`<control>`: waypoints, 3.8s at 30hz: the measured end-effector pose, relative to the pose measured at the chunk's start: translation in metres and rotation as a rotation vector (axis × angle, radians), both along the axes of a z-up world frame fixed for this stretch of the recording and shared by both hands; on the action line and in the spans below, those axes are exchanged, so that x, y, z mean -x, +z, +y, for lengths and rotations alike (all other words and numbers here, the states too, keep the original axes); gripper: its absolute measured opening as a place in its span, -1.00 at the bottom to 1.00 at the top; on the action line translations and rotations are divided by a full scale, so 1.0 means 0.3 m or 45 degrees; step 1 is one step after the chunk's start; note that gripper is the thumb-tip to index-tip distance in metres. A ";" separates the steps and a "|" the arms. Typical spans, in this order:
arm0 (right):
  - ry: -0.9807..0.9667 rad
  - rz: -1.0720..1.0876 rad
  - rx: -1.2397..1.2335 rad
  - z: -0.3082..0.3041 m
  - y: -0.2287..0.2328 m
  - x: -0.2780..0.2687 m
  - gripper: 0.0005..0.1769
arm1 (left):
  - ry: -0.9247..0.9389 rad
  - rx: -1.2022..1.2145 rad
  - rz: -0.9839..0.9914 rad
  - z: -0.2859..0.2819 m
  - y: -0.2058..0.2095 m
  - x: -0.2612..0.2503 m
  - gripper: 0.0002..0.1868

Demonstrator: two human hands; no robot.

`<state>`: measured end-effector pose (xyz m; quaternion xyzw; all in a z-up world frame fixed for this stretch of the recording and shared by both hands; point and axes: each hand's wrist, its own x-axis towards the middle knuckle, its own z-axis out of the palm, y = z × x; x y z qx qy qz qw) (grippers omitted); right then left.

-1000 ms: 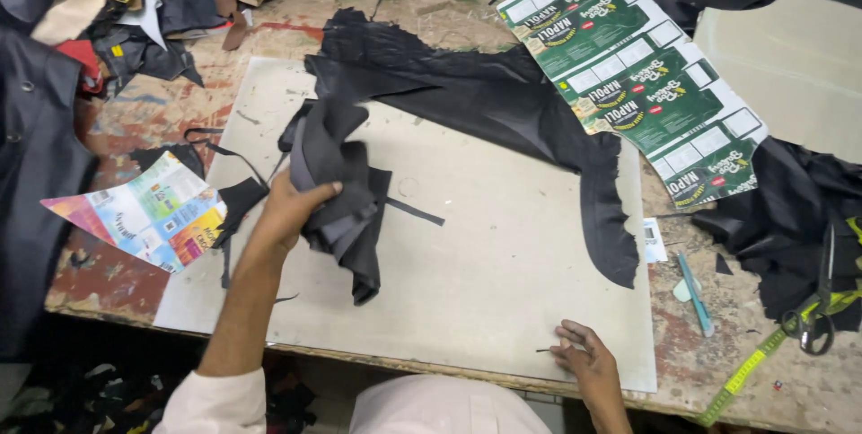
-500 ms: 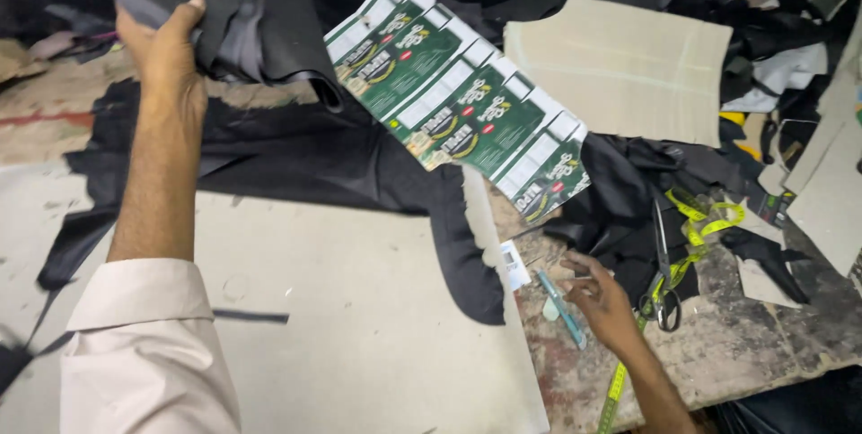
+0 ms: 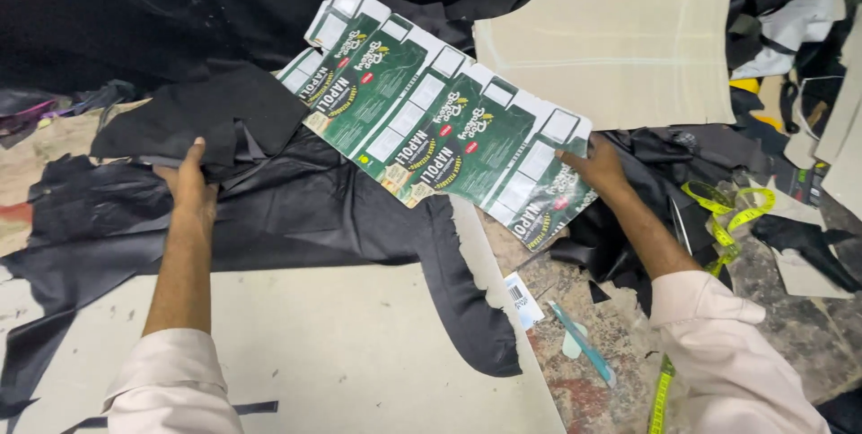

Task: The person cuts a piece of black fabric using shears, then places a paper pattern on the fabric and traces its outline with chalk. The person folds the cut fabric and sets it aside.

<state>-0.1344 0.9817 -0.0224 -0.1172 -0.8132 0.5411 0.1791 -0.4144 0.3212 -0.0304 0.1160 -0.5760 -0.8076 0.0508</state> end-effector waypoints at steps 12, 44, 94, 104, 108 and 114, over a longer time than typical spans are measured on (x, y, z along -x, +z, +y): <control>-0.473 0.204 0.084 0.258 0.714 -0.606 -0.80 | 0.105 2.450 0.468 -0.471 -0.132 -0.506 -0.32; 0.271 -0.509 -0.667 -0.873 0.052 -0.343 -0.09 | 0.652 2.088 -0.269 -0.985 -0.176 -0.822 -0.80; -0.211 -0.359 -1.404 -1.123 -0.140 -1.512 -0.74 | -0.017 2.664 -0.530 -1.396 -0.003 -2.426 -0.43; 0.169 -0.284 -1.123 -2.201 -0.203 -0.769 0.26 | 0.789 2.763 -0.295 -1.744 -0.101 -2.691 -0.68; 0.529 0.058 -1.208 -2.724 -0.199 -0.747 0.20 | 1.034 2.615 -0.526 -1.952 -0.187 -2.762 -0.44; 0.885 0.142 -1.100 -2.931 -0.144 -0.682 0.16 | 0.604 1.889 -0.835 -1.698 -0.112 -2.673 -0.36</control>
